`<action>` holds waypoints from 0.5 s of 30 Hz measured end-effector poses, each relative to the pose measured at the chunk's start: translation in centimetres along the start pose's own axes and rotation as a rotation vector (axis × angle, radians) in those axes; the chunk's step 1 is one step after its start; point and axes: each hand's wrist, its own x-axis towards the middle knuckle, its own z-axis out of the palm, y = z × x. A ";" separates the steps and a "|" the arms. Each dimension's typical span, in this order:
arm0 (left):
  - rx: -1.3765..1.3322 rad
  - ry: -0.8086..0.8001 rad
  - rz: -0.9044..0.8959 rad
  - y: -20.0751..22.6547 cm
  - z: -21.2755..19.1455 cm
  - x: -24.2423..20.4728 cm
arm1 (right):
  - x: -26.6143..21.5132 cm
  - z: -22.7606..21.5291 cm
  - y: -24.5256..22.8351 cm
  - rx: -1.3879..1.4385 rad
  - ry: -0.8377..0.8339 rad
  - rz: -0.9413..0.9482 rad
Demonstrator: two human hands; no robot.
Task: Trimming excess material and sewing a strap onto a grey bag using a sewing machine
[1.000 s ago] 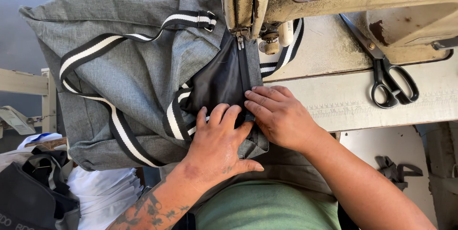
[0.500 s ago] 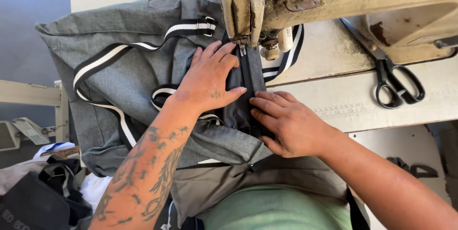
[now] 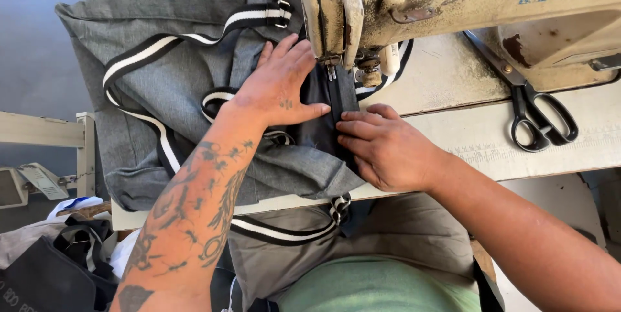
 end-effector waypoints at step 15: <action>0.022 -0.054 0.095 -4.2 -1.2 4.9 | 1.8 1.1 4.9 0.011 -0.147 0.100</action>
